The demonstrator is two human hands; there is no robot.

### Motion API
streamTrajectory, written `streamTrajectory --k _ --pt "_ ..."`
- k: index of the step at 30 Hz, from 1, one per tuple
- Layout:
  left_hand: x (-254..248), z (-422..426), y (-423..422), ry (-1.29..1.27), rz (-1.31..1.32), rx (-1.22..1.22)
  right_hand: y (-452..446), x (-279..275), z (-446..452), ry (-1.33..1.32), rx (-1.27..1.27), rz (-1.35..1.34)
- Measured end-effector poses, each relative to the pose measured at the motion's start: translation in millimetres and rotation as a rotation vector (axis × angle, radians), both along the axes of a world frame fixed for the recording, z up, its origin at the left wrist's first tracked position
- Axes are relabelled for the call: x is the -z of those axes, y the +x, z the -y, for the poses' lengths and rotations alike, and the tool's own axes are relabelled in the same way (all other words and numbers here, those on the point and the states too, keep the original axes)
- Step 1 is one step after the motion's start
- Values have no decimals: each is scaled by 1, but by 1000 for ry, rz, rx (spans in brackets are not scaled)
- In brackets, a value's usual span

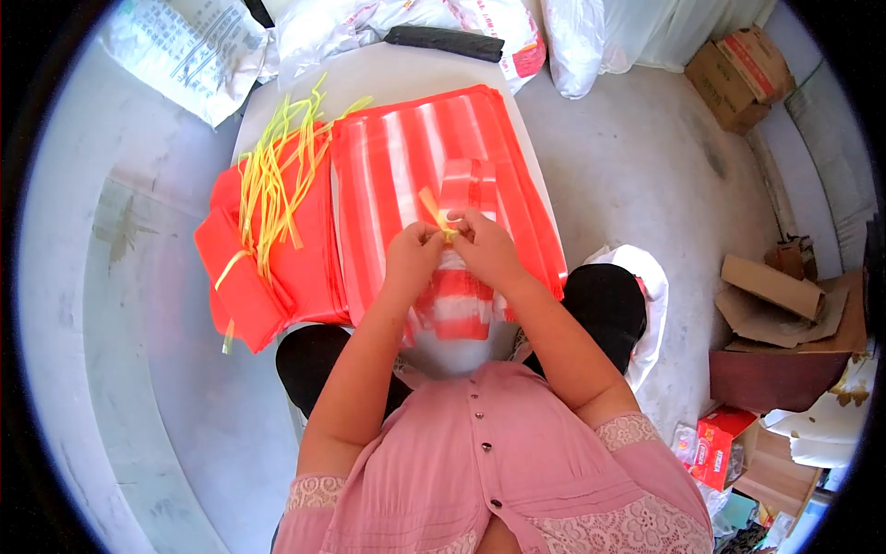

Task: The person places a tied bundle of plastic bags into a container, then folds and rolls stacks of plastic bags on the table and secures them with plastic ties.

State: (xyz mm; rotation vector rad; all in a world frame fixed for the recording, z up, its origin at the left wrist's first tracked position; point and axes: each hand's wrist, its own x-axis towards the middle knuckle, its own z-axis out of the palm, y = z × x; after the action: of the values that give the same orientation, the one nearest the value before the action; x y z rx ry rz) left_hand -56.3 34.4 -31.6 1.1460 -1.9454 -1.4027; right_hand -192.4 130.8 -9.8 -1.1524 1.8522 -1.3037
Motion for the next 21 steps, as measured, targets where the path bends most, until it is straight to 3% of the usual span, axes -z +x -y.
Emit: streamTrajectory --k 1,4,7,11,14,17,21 --pt "-3 1 0 45 -9 -12 -1 -1 1 32 -1 191" --pt "-11 4 -1 145 8 4 -13 13 4 -54 -165 308" --pt "-19 4 -3 210 29 20 -17 8 0 106 -184 54" --pt "-16 7 -2 257 4 41 -12 7 -3 8 -155 -141" --pt "-12 12 2 118 65 86 -10 7 -4 -29 -141 -199" --pt "-29 7 -2 -330 324 41 -13 14 -9 -143 -156 -264" --pt "-32 11 -8 -562 587 126 -20 18 -28 -109 -211 -307"
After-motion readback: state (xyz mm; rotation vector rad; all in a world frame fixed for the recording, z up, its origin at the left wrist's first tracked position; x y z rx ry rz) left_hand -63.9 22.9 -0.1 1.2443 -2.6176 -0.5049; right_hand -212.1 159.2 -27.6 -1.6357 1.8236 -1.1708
